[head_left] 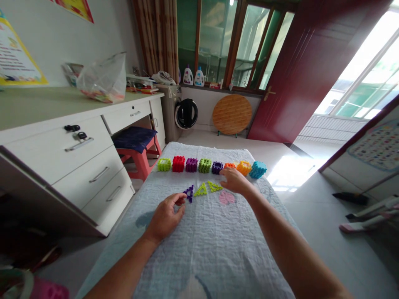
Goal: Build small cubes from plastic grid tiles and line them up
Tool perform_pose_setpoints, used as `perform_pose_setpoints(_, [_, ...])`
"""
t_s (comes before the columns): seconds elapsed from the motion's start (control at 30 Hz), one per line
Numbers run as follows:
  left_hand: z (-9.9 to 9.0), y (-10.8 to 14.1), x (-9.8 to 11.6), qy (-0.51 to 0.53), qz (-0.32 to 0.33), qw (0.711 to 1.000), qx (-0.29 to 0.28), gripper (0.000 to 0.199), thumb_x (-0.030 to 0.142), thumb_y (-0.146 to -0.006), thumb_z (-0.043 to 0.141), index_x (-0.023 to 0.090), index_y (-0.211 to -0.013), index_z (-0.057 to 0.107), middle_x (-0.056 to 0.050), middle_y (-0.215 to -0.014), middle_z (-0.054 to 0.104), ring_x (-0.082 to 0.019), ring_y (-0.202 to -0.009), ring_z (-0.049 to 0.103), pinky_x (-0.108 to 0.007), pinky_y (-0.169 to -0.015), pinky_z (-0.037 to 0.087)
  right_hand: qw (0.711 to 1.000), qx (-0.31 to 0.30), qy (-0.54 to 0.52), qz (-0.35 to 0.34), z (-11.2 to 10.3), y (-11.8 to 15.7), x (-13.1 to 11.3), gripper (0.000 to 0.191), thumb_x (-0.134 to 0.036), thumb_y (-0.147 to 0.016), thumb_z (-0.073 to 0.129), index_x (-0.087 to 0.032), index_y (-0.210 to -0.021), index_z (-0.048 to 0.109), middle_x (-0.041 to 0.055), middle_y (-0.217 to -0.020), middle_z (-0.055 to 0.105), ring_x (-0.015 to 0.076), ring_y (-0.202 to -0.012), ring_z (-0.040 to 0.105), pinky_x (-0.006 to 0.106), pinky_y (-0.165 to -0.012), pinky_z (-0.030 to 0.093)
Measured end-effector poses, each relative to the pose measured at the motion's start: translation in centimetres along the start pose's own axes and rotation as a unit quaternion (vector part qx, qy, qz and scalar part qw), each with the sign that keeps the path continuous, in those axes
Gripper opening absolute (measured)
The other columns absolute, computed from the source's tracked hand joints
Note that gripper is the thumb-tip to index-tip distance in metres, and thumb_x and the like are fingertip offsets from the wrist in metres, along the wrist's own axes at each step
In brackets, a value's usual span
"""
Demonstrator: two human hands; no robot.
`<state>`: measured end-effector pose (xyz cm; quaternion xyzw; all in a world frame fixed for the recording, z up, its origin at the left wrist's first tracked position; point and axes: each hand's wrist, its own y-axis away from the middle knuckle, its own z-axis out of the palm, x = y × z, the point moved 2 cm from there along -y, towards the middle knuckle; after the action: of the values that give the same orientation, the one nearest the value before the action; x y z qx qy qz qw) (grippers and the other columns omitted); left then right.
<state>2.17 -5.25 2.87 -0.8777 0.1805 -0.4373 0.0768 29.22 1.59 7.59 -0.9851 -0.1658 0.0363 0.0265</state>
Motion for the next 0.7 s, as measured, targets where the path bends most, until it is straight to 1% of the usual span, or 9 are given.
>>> perform_pose_setpoints(0.1, [0.2, 0.1, 0.1, -0.006, 0.02, 1.0, 0.002, 0.028, 0.021, -0.077, 0.053, 0.018, -0.103, 0.061, -0.005, -0.093, 0.07, -0.018, -0.085, 0.066, -0.032, -0.082, 0.053, 1.0, -0.003, -0.016, -0.009, 2.1, 1.2, -2.3, 0.027, -0.029, -0.079, 0.058, -0.014, -0.1, 0.063, 0.0114, -0.1, 0.062, 0.022, -0.094, 0.056, 0.03, -0.085, 0.039])
perform_pose_setpoints(0.2, [0.2, 0.1, 0.0, -0.012, 0.036, 0.999, 0.009, 0.027, 0.02, -0.077, 0.053, 0.018, -0.103, 0.06, -0.005, -0.093, 0.069, -0.018, -0.084, 0.066, -0.032, -0.082, 0.053, 0.999, -0.013, -0.03, -0.008, 3.6, 1.4, -3.4, 0.02, -0.026, -0.081, 0.058, -0.014, -0.096, 0.064, 0.0105, -0.098, 0.062, 0.0206, -0.095, 0.056, 0.028, -0.087, 0.039])
perform_pose_setpoints(0.33, [0.0, 0.1, -0.1, -0.031, 0.049, 0.998, 0.024, 0.026, 0.019, -0.077, 0.053, 0.018, -0.101, 0.06, -0.005, -0.094, 0.067, -0.018, -0.085, 0.064, -0.033, -0.082, 0.052, 0.999, 0.003, -0.038, -0.01, 3.8, 1.4, -3.3, 0.016, -0.023, -0.086, 0.052, -0.014, -0.089, 0.065, 0.0108, -0.095, 0.064, 0.0192, -0.092, 0.058, 0.027, -0.084, 0.04])
perform_pose_setpoints(0.4, [0.1, 0.2, 0.1, -0.049, 0.058, 0.997, 0.024, 0.025, 0.017, -0.076, 0.052, 0.019, -0.1, 0.061, -0.006, -0.094, 0.066, -0.019, -0.086, 0.063, -0.034, -0.083, 0.052, 0.998, 0.017, -0.057, 0.02, 3.4, 1.7, -3.1, 0.019, -0.019, -0.087, 0.047, -0.016, -0.084, 0.065, 0.0096, -0.09, 0.066, 0.0181, -0.087, 0.06, 0.026, -0.08, 0.041])
perform_pose_setpoints(0.47, [0.2, 0.2, 0.4, -0.074, 0.069, 0.995, 0.016, 0.026, 0.015, -0.075, 0.052, 0.019, -0.099, 0.062, -0.006, -0.096, 0.066, -0.02, -0.091, 0.061, -0.036, -0.086, 0.05, 0.991, 0.033, -0.114, 0.065, 3.1, 2.2, -2.9, 0.019, -0.016, -0.085, 0.046, -0.017, -0.085, 0.064, 0.0063, -0.081, 0.067, 0.0168, -0.079, 0.062, 0.025, -0.073, 0.042])
perform_pose_setpoints(0.57, [0.8, 0.0, 1.2, -0.122, 0.09, 0.988, -0.019, 0.03, 0.013, -0.073, 0.055, 0.02, -0.101, 0.063, -0.007, -0.106, 0.065, -0.024, -0.101, 0.058, -0.04, -0.093, 0.045, 0.96, 0.044, -0.251, 0.116, 3.0, 3.1, -2.6, 0.021, -0.015, -0.079, 0.049, -0.017, -0.096, 0.061, 0.0009, -0.067, 0.066, 0.0145, -0.064, 0.062, 0.023, -0.063, 0.044])
perform_pose_setpoints(0.63, [1.3, -0.6, 2.0, -0.155, 0.108, 0.98, -0.054, 0.032, 0.014, -0.073, 0.057, 0.02, -0.103, 0.064, -0.008, -0.112, 0.064, -0.026, -0.105, 0.055, -0.042, -0.094, 0.043, 0.928, 0.036, -0.343, 0.138, 3.5, 3.5, -2.5, 0.022, -0.016, -0.078, 0.049, -0.017, -0.098, 0.058, -0.0006, -0.066, 0.066, 0.0125, -0.056, 0.061, 0.022, -0.055, 0.044])
perform_pose_setpoints(0.7, [2.0, -1.6, 2.7, -0.187, 0.124, 0.971, -0.083, 0.034, 0.014, -0.073, 0.057, 0.02, -0.106, 0.064, -0.009, -0.116, 0.063, -0.027, -0.108, 0.054, -0.042, -0.095, 0.042, 0.9, 0.033, -0.402, 0.166, 4.3, 3.7, -2.3, 0.021, -0.02, -0.08, 0.047, -0.018, -0.099, 0.055, -0.0013, -0.068, 0.065, 0.011, -0.05, 0.059, 0.02, -0.048, 0.042])
